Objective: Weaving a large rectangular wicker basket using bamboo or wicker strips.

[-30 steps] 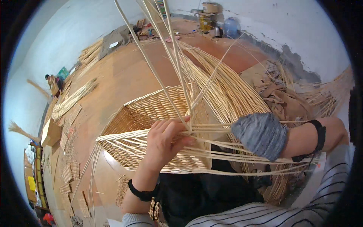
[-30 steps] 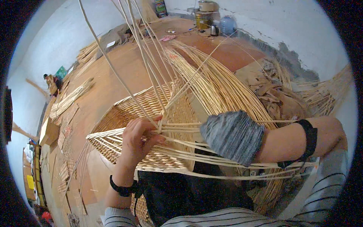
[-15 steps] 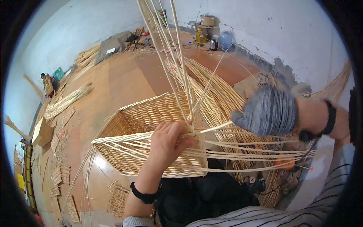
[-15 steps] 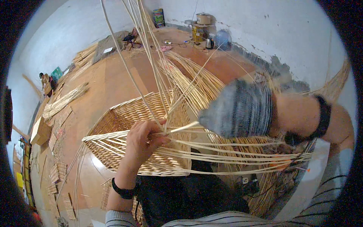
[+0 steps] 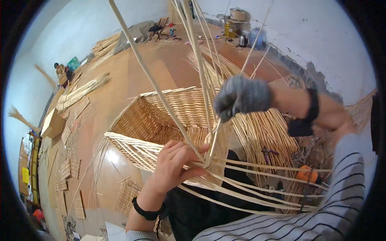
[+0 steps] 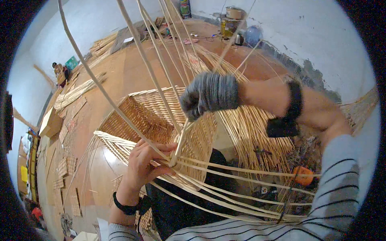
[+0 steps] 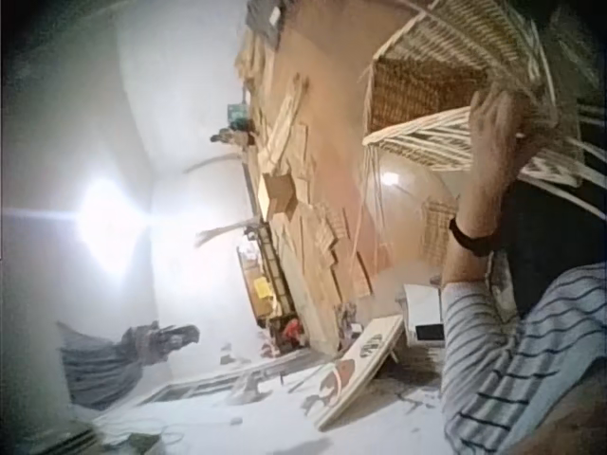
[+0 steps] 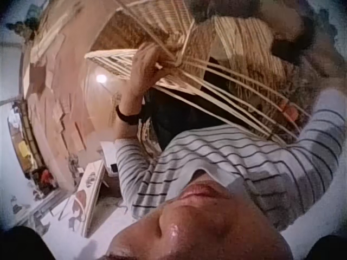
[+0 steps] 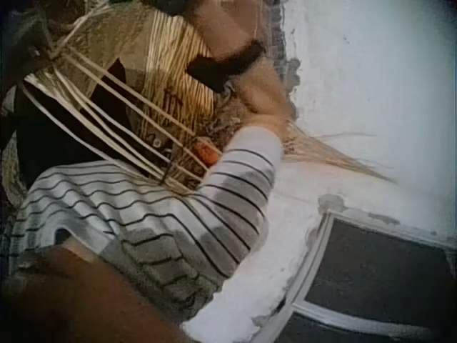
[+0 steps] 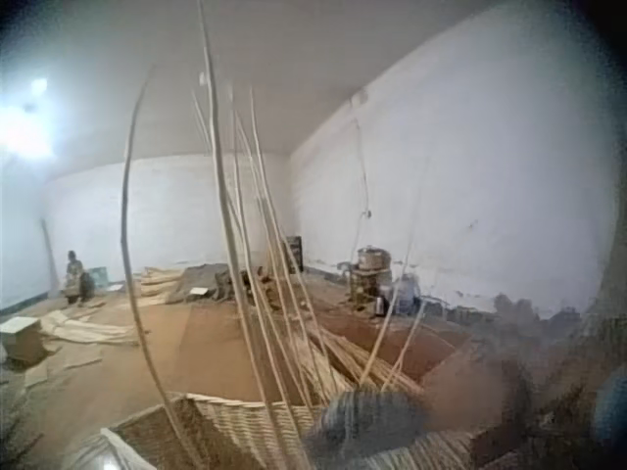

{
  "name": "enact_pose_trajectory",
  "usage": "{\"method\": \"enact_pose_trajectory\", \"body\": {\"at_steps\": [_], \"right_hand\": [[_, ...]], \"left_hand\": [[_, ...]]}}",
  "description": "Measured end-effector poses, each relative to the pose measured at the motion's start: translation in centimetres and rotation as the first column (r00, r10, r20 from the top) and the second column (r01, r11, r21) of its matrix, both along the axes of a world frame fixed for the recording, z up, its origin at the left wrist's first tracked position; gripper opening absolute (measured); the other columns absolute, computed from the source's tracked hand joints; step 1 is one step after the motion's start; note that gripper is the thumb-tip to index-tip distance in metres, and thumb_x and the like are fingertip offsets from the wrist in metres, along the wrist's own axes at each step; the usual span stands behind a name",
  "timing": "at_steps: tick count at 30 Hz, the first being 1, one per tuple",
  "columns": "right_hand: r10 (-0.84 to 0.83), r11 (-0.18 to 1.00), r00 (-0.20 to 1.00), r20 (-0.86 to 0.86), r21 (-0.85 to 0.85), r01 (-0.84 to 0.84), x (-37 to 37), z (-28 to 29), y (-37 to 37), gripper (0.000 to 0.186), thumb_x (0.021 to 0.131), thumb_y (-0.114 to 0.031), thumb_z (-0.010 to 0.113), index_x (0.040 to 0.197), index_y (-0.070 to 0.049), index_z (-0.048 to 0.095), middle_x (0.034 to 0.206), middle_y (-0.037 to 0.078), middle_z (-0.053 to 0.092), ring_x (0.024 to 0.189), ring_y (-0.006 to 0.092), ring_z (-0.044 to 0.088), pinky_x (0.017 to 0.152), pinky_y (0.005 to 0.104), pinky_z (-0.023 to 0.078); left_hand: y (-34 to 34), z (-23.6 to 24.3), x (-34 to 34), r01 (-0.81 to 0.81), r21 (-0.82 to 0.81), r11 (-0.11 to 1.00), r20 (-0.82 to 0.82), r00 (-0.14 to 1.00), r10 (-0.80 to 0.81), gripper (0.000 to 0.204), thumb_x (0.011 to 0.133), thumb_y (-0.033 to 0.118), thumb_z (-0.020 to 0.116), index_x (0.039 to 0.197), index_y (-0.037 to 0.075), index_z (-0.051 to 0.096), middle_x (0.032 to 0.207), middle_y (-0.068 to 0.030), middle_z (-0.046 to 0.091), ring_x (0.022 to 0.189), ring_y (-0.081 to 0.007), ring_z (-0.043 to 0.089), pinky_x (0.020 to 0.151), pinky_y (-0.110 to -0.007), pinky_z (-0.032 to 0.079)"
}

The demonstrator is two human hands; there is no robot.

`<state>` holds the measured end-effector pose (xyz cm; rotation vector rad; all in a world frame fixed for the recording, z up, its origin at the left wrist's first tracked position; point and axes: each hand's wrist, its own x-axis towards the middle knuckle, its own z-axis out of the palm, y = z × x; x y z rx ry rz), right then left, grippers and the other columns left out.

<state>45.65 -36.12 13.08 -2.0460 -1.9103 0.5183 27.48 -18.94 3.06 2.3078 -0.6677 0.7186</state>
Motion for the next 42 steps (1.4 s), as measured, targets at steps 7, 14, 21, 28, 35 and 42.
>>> {"method": "enact_pose_trajectory", "body": {"at_steps": [7, 14, 21, 28, 35, 42], "right_hand": [[-0.148, 0.683, 0.875, 0.462, 0.687, -0.248, 5.4, -7.1, -1.8, 0.023, 0.062, -0.027, 0.07, 0.08, -0.015, 0.064, 0.075, 0.003, 0.06, 0.074, 0.022, 0.057, 0.062, 0.0331, 0.046], [-0.556, 0.249, 0.793, -0.248, 0.861, 0.444, 2.4, -12.7, -0.2, 0.029, 0.064, -0.011, 0.072, 0.091, -0.013, 0.061, 0.087, 0.005, 0.06, 0.082, 0.0204, 0.056, 0.069, 0.0313, 0.046], [0.228, 0.473, 0.84, -0.492, 0.81, 0.346, 3.5, -6.5, -1.8, 0.031, 0.071, -0.012, 0.07, 0.1, -0.01, 0.059, 0.098, 0.007, 0.061, 0.087, 0.0146, 0.054, 0.077, 0.0299, 0.044], [0.504, 0.563, 0.858, -0.099, 0.791, -0.239, 4.9, 3.2, 6.2, 0.032, 0.072, -0.014, 0.069, 0.102, -0.009, 0.058, 0.098, 0.006, 0.061, 0.082, 0.0148, 0.055, 0.074, 0.0311, 0.046], [0.38, 0.623, 0.909, -0.171, 0.774, -0.115, 3.1, 1.4, 3.5, 0.043, 0.08, -0.015, 0.058, 0.118, 0.001, 0.046, 0.092, 0.007, 0.061, 0.069, 0.017, 0.056, 0.062, 0.0281, 0.048], [-0.324, 0.592, 0.942, -0.084, 0.758, 0.271, 3.3, -6.9, 0.8, 0.041, 0.074, -0.025, 0.066, 0.111, -0.01, 0.057, 0.102, 0.014, 0.057, 0.094, 0.027, 0.056, 0.082, 0.0356, 0.044]], "left_hand": [[-1.2, 1.7, -0.9, -0.19, 0.076, 0.979, -0.012, 0.981, 0.191, 0.037, 0.061, 0.034, 0.076, 0.079, 0.01, 0.055, 0.087, -0.0017, 0.064, 0.075, -0.0183, 0.059, 0.071, -0.031, 0.039], [-5.1, 3.6, -1.3, -0.706, -0.059, 0.705, -0.254, 0.694, 0.674, 0.021, 0.062, 0.018, 0.076, 0.062, 0.002, 0.061, 0.052, -0.0053, 0.052, 0.047, -0.0145, 0.05, 0.042, -0.027, 0.036], [-6.4, 3.7, -0.6, -0.785, -0.066, 0.616, -0.29, 0.606, 0.741, 0.026, 0.064, 0.026, 0.073, 0.053, 0.006, 0.06, 0.047, -0.0037, 0.047, 0.041, -0.0183, 0.049, 0.04, -0.03, 0.036], [-7.2, 3.6, 0.3, -0.805, -0.037, 0.592, -0.206, 0.586, 0.784, 0.032, 0.068, 0.021, 0.069, 0.047, 0.006, 0.051, 0.046, -0.0051, 0.046, 0.039, -0.022, 0.048, 0.039, -0.032, 0.035], [-6.2, 3.1, -0.2, -0.822, -0.014, 0.569, -0.258, 0.552, 0.793, 0.031, 0.071, 0.018, 0.069, 0.051, 0.001, 0.052, 0.045, -0.0053, 0.044, 0.04, -0.0142, 0.043, 0.039, -0.027, 0.031], [-6.3, 3.4, 0.6, -0.805, -0.022, 0.593, -0.182, 0.586, 0.789, 0.033, 0.069, 0.017, 0.07, 0.048, 0.003, 0.05, 0.045, -0.0062, 0.044, 0.038, -0.0167, 0.042, 0.039, -0.029, 0.031]]}}
